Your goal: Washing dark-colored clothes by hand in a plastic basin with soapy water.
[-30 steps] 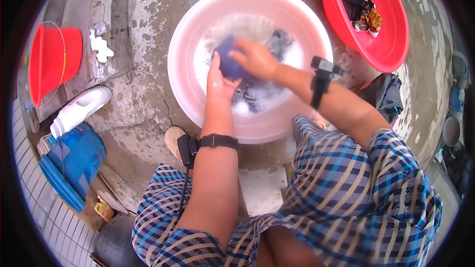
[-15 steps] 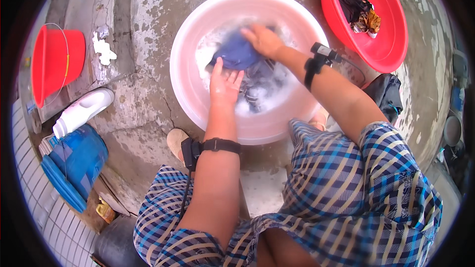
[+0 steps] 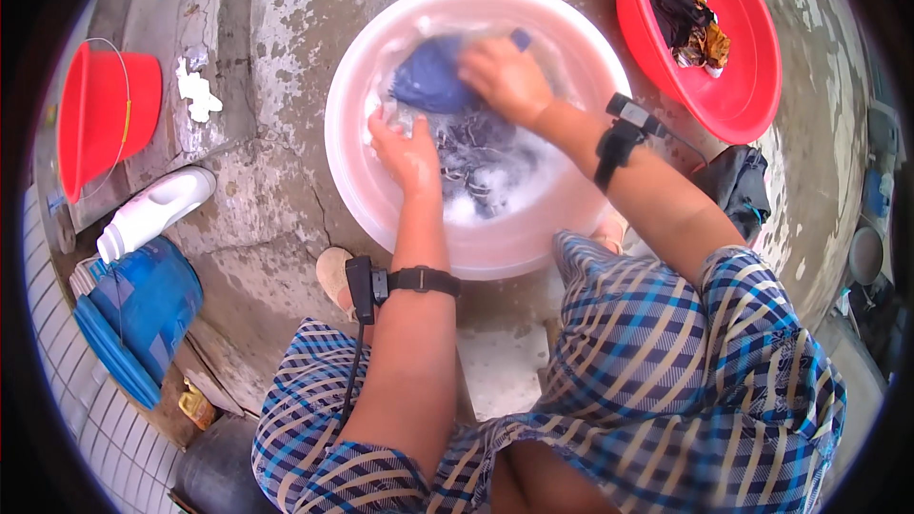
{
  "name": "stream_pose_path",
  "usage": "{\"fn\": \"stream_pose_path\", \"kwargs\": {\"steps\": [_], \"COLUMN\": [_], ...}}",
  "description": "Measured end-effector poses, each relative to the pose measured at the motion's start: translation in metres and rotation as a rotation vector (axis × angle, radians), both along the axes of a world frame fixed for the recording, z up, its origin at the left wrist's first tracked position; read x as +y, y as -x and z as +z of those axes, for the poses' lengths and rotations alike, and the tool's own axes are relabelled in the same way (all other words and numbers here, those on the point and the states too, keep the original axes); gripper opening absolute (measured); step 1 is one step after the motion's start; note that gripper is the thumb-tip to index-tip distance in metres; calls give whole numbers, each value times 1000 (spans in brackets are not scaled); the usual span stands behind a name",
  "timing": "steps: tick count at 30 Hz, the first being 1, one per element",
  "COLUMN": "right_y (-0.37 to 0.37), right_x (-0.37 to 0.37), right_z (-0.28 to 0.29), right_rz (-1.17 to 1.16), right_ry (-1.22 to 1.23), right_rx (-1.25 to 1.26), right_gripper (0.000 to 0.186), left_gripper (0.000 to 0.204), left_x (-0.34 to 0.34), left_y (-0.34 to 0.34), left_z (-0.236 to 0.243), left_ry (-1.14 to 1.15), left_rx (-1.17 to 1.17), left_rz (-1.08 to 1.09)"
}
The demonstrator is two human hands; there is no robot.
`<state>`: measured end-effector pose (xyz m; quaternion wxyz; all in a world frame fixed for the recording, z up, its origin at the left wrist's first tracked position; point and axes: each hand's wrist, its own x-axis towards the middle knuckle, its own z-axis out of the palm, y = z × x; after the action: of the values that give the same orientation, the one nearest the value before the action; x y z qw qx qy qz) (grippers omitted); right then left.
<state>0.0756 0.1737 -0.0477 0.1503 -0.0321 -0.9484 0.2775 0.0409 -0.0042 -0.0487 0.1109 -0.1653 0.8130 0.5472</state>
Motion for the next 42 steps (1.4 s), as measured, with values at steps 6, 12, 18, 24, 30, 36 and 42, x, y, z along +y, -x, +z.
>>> {"fn": "stream_pose_path", "kwargs": {"steps": [6, 12, 18, 24, 30, 36, 42], "right_y": [-7, 14, 12, -14, -21, -18, -29], "right_x": [19, 5, -10, 37, -6, 17, -4], "right_z": [-27, 41, 155, 99, 86, 81, 106], "right_rz": [79, 46, 254, -286, -260, -280, -348], "right_ry": [208, 1023, 1291, 1282, 1964, 1853, 1203], "right_rx": [-741, -843, -663, -551, -468, -239, -247], "right_gripper": [45, 42, 30, 44, 58, 52, 42], "left_gripper": [73, 84, 42, 27, 31, 42, 56], "left_x": [5, -3, 9, 27, 42, 29, 36], "left_y": [-14, 0, 9, 19, -4, 14, 4], "left_z": [0, 19, 41, 80, 93, 81, 102], "left_ry": [450, 459, -325, -864, -987, -248, -1055], "left_rx": [-78, 429, -125, -24, -181, 18, -777], "left_rz": [-791, -825, -396, -173, -252, -656, -177]}}
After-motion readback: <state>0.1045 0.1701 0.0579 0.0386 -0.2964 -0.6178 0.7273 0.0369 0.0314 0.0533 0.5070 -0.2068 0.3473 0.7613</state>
